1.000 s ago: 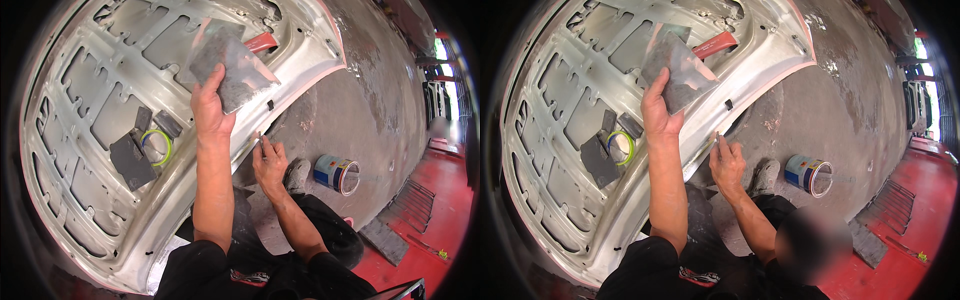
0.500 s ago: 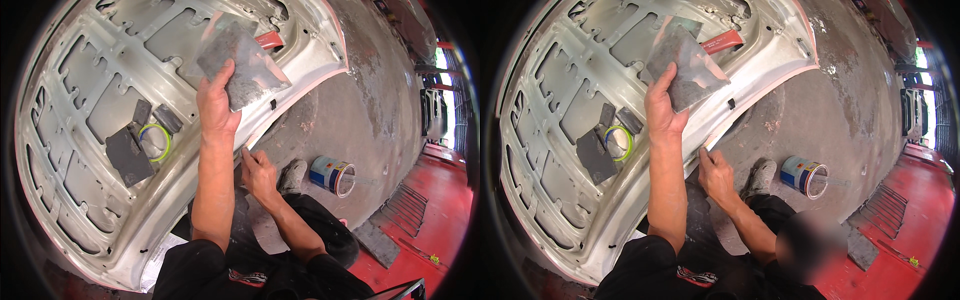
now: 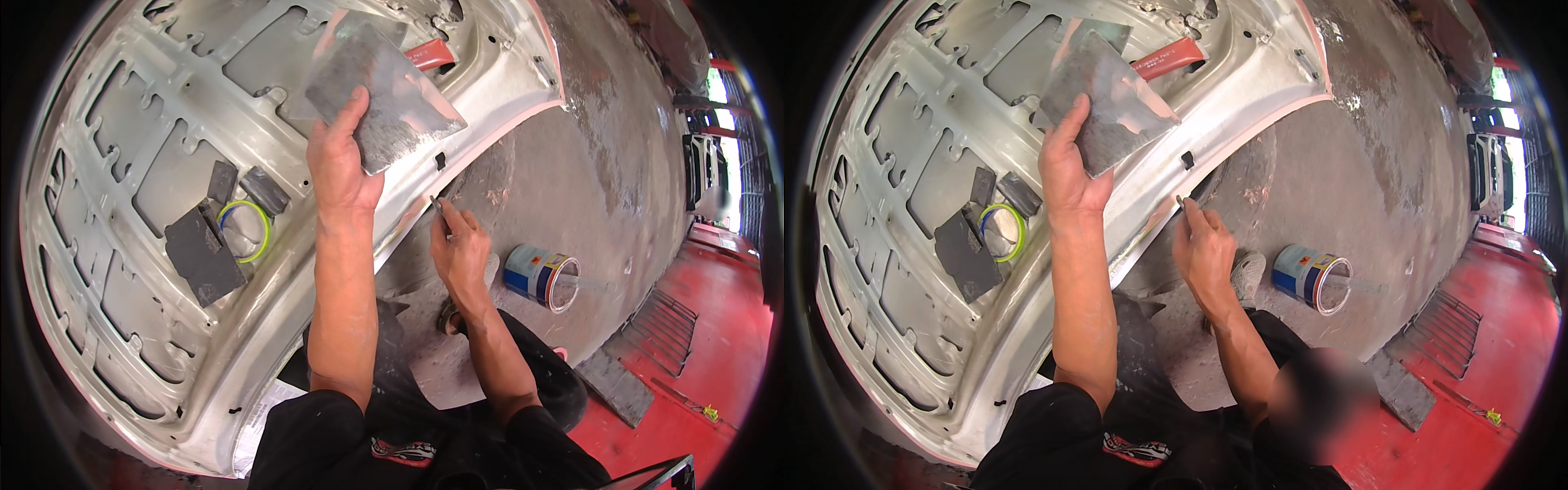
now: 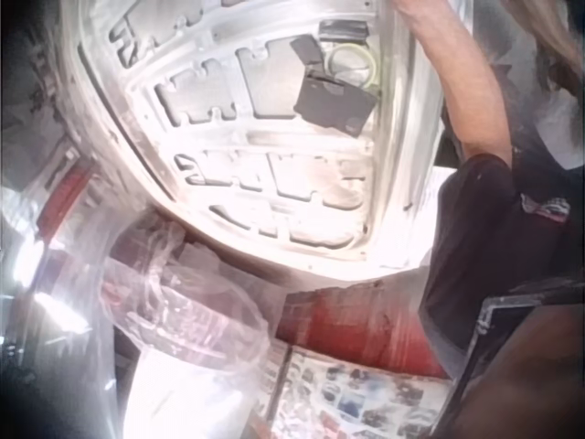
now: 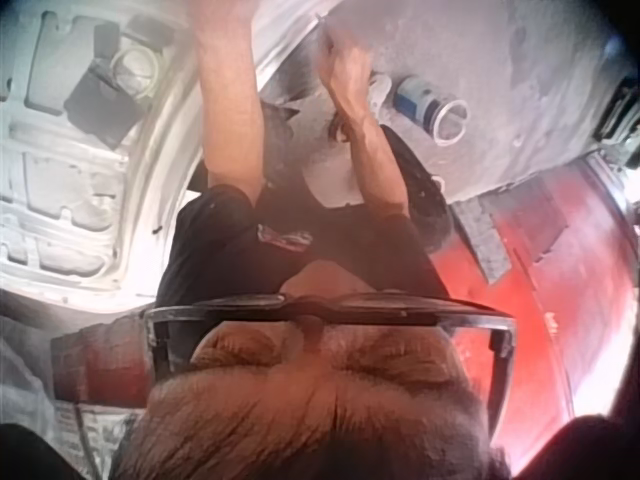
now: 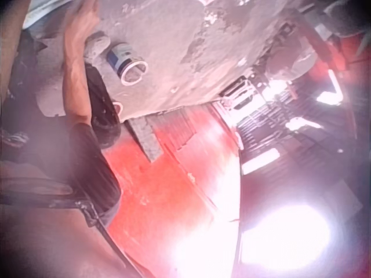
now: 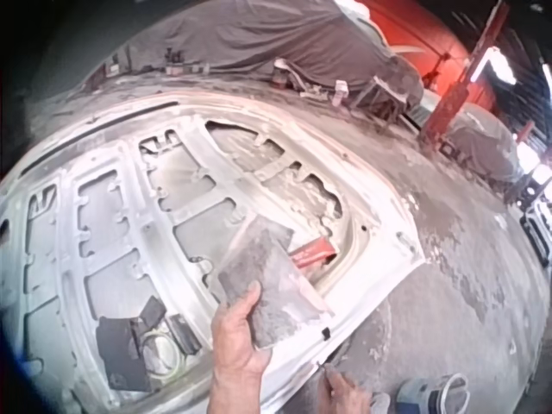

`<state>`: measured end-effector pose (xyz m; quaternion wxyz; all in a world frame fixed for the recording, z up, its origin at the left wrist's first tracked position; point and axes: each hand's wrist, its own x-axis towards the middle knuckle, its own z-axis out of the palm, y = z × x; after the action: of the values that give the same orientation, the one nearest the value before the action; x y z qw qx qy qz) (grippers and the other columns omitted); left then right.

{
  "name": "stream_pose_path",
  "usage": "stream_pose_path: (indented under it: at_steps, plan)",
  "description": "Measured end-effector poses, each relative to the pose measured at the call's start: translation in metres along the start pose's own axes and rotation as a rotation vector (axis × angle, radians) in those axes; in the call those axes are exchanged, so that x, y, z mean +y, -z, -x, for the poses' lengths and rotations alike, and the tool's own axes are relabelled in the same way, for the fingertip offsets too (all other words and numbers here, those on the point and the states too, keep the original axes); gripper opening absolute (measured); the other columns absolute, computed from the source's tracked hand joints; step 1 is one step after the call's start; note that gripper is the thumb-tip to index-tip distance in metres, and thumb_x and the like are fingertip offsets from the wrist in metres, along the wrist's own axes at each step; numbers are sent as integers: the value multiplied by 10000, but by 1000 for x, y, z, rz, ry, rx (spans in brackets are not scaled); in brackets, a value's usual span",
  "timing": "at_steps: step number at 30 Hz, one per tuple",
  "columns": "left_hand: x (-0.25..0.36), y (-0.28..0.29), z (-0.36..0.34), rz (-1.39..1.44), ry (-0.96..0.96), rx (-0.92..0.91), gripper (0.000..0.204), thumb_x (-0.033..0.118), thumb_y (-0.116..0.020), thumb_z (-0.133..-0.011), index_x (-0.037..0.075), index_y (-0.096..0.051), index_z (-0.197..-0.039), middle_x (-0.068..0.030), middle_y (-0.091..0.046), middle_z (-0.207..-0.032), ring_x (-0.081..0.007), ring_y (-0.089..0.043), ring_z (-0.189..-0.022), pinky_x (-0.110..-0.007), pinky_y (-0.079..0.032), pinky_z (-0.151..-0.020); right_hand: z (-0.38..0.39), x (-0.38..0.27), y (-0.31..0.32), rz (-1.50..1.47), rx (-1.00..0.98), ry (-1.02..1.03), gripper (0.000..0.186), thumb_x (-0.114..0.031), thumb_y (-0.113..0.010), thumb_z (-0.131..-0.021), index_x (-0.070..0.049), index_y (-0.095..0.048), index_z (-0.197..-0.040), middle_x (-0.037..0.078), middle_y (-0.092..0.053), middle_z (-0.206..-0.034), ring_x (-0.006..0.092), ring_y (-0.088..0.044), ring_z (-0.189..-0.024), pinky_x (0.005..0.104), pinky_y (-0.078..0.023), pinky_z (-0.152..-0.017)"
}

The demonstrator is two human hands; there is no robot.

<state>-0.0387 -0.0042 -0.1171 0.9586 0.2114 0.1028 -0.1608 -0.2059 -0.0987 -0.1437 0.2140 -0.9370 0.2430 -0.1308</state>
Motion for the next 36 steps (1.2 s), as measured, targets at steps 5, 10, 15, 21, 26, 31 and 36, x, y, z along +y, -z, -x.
stream_pose_path:
  at_steps: [5,10,15,21,26,31,36]
  plan:
    - [1,1,0,0,7,7,377,93,-644,-871,-15,-545,-1218,-108,-635,-1131,-233,-628,-1015,-373,-505,-894,0,-1,-10,42,-56,-4,257,-48,-629,-797,-34,-693,-1045,148,-633,-792,297,-622,-629,363,-496,-581]
    - [2,-1,1,26,9,-36,372,85,-644,-869,-16,-548,-1214,-104,-638,-1126,-230,-632,-1008,-373,-508,-888,6,-4,-20,-23,-56,8,286,-46,-619,-807,-22,-683,-1084,158,-648,-911,297,-643,-702,365,-515,-636]
    - [2,1,0,1,-2,1,361,82,-644,-868,-14,-552,-1204,-100,-639,-1121,-229,-633,-1003,-370,-512,-878,16,-15,-24,-116,-112,4,284,-24,-630,-791,18,-665,-1070,170,-629,-891,342,-631,-769,401,-520,-675]
    - [1,1,0,13,-4,-17,352,80,-644,-868,-18,-554,-1194,-108,-635,-1126,-235,-630,-1005,-376,-511,-881,42,-37,-20,-149,-222,76,311,-10,-631,-778,0,-659,-1088,163,-644,-915,342,-645,-777,395,-527,-677]
    - [0,1,0,-8,-16,19,367,77,-641,-868,-20,-541,-1208,-111,-630,-1138,-240,-625,-1021,-381,-503,-901,44,-36,-13,-277,-342,20,281,-21,-614,-796,-11,-680,-1069,184,-650,-935,316,-655,-776,355,-530,-674]
    - [4,0,1,-5,-4,-6,379,76,-640,-868,-21,-533,-1218,-114,-627,-1149,-241,-621,-1031,-383,-498,-914,5,-5,7,-200,-138,-172,276,-62,-587,-837,-24,-684,-1093,181,-661,-969,265,-653,-763,326,-501,-648]
    - [1,1,0,17,2,3,366,67,-637,-869,-22,-540,-1211,-113,-630,-1142,-240,-622,-1030,-384,-499,-913,-13,15,-3,-109,-60,-116,284,-73,-589,-844,-20,-673,-1110,159,-657,-968,263,-646,-757,331,-496,-672]
